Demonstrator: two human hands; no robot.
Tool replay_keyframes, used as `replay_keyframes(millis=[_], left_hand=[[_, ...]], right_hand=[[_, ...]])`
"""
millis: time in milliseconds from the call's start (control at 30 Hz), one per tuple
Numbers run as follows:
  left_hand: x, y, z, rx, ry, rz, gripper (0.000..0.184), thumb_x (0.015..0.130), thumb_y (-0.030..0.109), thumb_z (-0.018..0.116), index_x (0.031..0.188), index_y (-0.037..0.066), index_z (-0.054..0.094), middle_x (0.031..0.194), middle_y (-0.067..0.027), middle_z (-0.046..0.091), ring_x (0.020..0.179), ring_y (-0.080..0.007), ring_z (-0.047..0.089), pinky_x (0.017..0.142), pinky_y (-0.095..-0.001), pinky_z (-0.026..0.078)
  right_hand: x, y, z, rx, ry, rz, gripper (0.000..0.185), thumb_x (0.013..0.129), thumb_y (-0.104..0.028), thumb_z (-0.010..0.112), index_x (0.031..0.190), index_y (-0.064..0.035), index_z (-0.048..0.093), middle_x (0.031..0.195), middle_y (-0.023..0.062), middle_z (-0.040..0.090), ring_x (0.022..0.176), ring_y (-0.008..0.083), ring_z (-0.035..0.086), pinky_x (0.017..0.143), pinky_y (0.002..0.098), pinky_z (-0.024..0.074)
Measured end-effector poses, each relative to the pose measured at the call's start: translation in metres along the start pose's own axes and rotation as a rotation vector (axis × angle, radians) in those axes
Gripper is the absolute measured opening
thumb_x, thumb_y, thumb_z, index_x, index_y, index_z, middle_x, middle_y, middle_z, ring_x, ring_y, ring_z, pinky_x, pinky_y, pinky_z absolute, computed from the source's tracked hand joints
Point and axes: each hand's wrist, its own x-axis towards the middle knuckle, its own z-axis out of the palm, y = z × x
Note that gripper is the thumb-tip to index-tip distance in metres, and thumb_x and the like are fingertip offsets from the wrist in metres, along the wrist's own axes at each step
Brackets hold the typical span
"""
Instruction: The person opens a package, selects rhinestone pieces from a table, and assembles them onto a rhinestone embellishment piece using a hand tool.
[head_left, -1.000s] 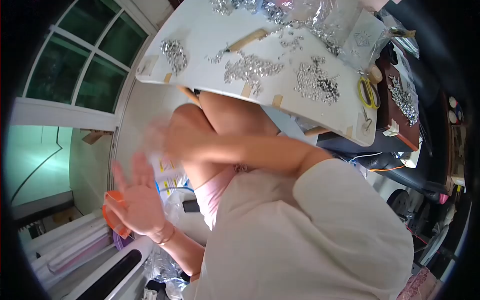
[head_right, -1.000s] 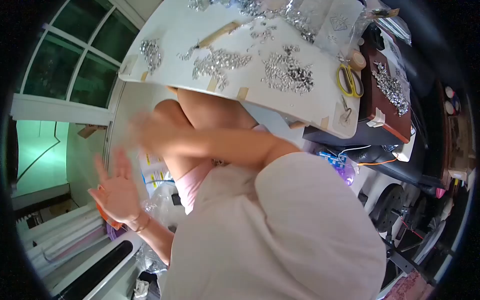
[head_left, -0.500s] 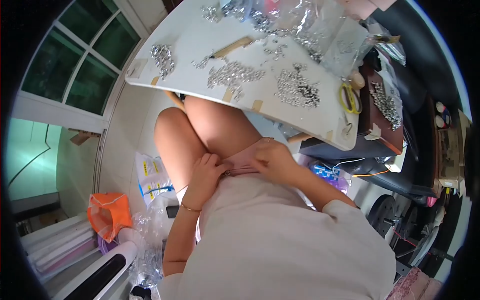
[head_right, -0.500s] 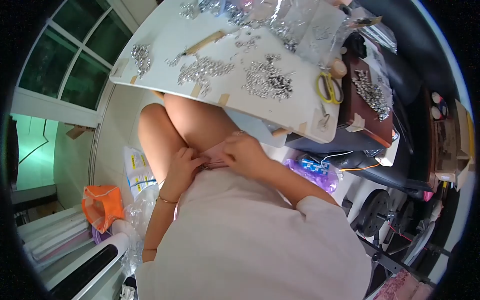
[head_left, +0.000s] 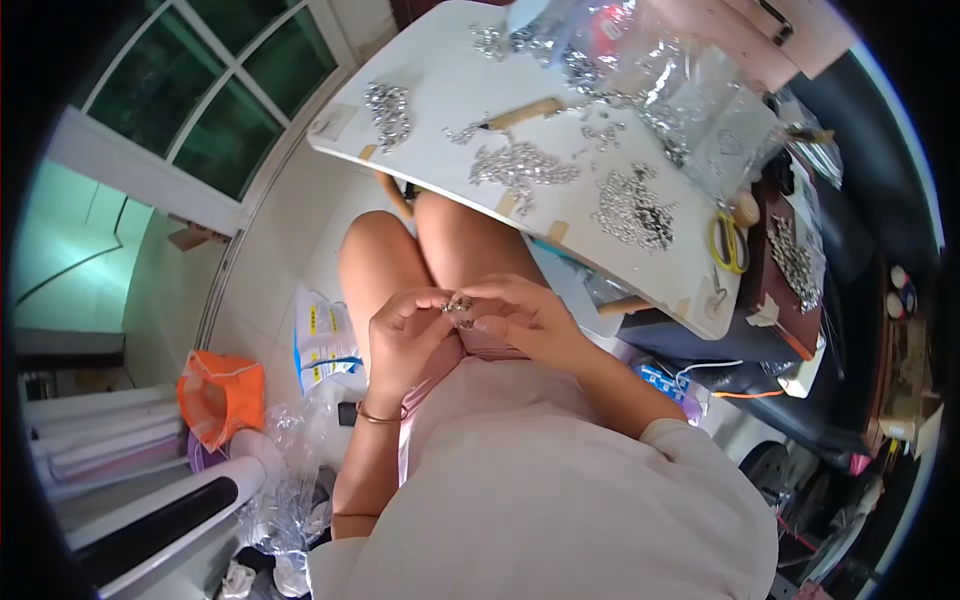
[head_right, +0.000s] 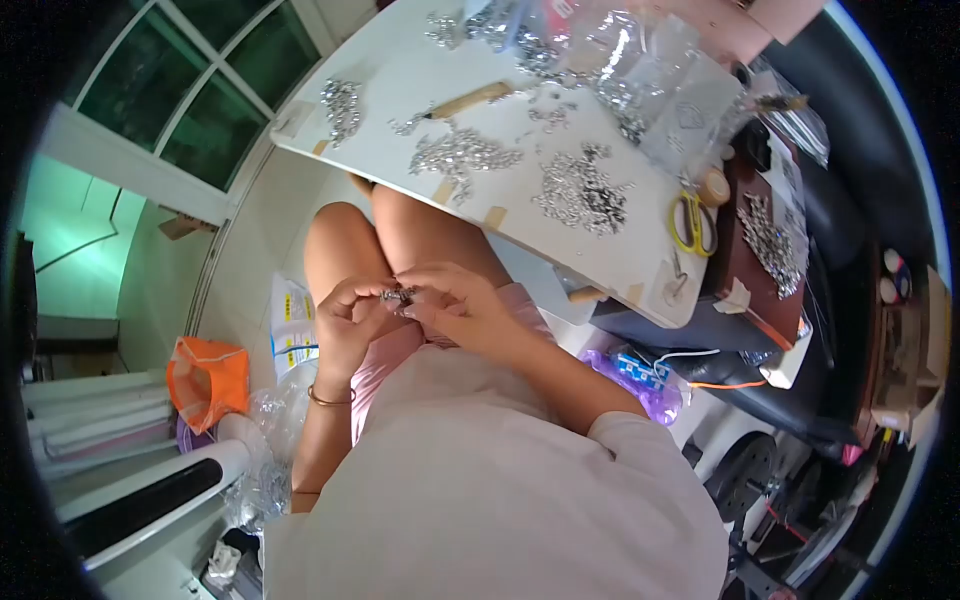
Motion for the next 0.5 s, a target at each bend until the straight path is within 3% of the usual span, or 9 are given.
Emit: replay_keyframes(millis=[100,300,433,500], left_hand=[[0.002,0.018,-0.004,-0.23,0.025,-0.069,0.017,0.074,-0.002,0.068,0.09,-0.001,0.062,0.09,-0.0074,0.064,0.082,-0.0131,0.06,0.075,-0.0247,0.049],[-0.004,0.039,-0.01,-0.58,-0.018,-0.12,0.018,0.077,-0.003,0.065,0.093,-0.002,0.059,0.089,-0.009,0.064,0.083,-0.0134,0.06,0.074,-0.0251,0.05],[-0.006,0.054,-0.006,-0.694,-0.015,-0.179,0.026,0.073,0.006,0.071,0.095,0.001,0.058,0.081,-0.0057,0.063,0.072,-0.0133,0.06,0.065,-0.0264,0.051],[-0.006,0.058,-0.008,-0.772,-0.042,-0.214,0.032,0.074,0.006,0.07,0.102,0.0,0.056,0.088,-0.0081,0.062,0.072,-0.0141,0.061,0.064,-0.0277,0.053]], right_hand=[[0.017,-0.023,0.007,-0.156,-0.074,-0.187,0.026,0.075,-0.005,0.065,0.1,-0.0022,0.061,0.091,0.0069,0.061,0.082,0.0181,0.057,0.075,0.0287,0.0431],[0.029,-0.031,0.0,-0.205,-0.227,-0.192,0.016,0.078,-0.005,0.063,0.093,-0.002,0.056,0.084,0.004,0.06,0.079,0.0124,0.056,0.071,0.0258,0.0418],[0.024,-0.037,0.005,0.299,-0.265,0.194,0.007,0.085,-0.006,0.056,0.09,-0.0023,0.053,0.081,0.004,0.058,0.072,0.0117,0.055,0.068,0.0247,0.0426],[0.025,-0.047,0.005,0.337,-0.246,0.228,0.006,0.087,-0.008,0.053,0.09,-0.0022,0.052,0.08,0.0038,0.057,0.069,0.0113,0.054,0.067,0.0243,0.0431]])
